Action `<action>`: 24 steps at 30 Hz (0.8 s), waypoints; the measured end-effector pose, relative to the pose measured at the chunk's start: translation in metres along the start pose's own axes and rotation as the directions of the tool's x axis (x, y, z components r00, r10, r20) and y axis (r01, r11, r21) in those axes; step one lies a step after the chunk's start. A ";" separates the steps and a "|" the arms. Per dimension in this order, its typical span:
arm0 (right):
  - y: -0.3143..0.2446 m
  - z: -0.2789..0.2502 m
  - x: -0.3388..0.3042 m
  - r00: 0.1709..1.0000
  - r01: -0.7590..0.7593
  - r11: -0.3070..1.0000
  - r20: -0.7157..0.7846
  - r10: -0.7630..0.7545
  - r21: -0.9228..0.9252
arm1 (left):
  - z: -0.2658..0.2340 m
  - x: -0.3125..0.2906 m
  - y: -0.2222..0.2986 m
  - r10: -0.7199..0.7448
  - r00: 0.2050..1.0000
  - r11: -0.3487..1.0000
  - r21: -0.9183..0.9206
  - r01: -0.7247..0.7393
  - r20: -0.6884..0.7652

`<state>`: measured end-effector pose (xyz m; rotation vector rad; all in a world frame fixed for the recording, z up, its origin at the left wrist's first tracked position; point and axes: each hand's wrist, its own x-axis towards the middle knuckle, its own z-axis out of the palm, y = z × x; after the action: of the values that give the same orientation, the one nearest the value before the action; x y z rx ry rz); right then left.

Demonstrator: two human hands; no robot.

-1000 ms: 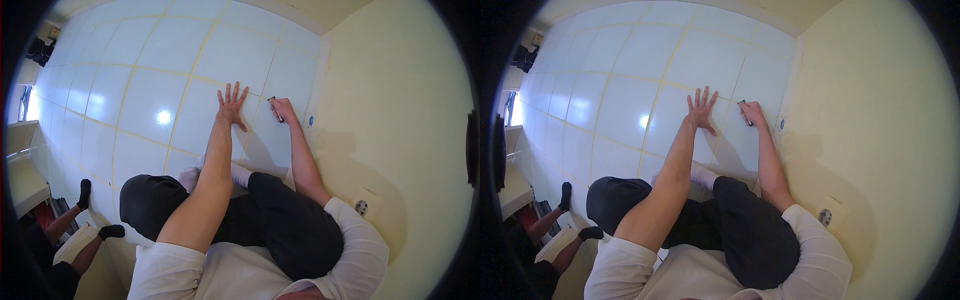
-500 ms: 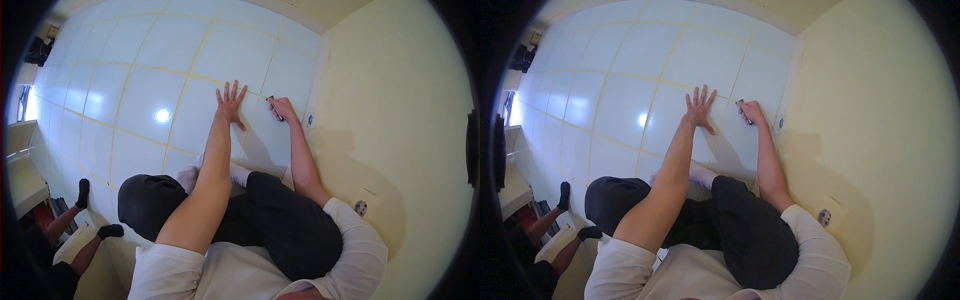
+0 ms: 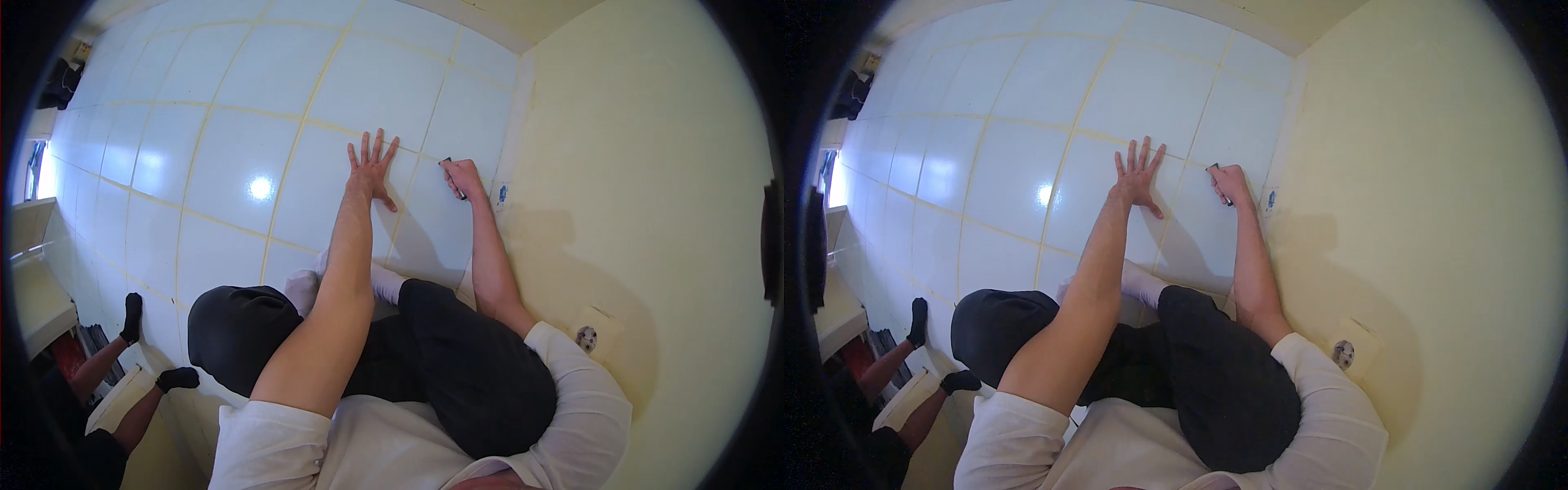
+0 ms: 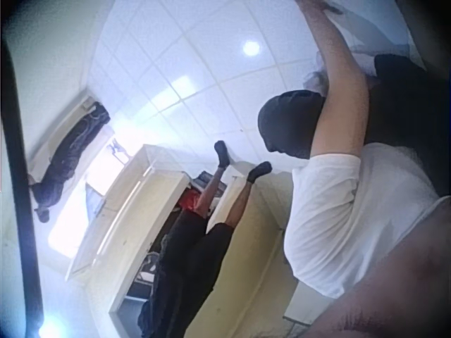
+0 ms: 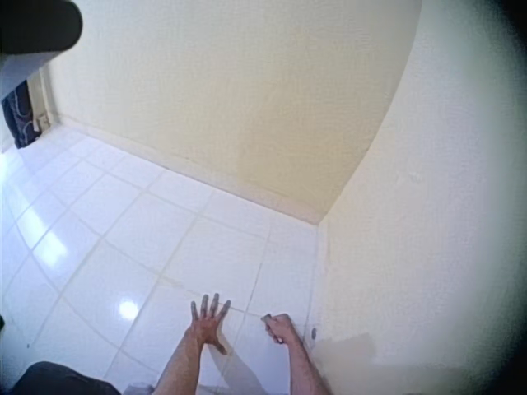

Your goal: The person scrapes the grout lines between tiles using a small blade tool held in their hand while bracing themselves against the tiled surface.

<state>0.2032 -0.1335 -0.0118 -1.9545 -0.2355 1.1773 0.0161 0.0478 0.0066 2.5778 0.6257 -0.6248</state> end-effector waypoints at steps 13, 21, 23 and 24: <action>0.000 0.003 0.001 1.000 0.023 1.000 0.007 -0.023 0.019 | -0.001 0.000 0.000 0.010 1.000 1.000 -0.013 -0.009 0.021; -0.002 0.004 0.003 0.999 0.027 0.999 0.034 -0.029 0.040 | 0.001 0.001 -0.001 0.013 1.000 1.000 -0.016 -0.012 0.007; -0.001 0.001 0.001 1.000 0.007 1.000 -0.017 -0.007 0.018 | 0.000 0.000 -0.001 0.013 1.000 1.000 -0.018 -0.012 0.011; -0.002 0.003 0.001 1.000 0.007 1.000 -0.017 -0.007 0.019 | 0.000 -0.001 -0.002 0.006 1.000 1.000 -0.015 -0.006 0.014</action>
<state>0.2021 -0.1303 -0.0119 -1.9447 -0.2213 1.1544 0.0146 0.0490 0.0063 2.5580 0.6157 -0.6328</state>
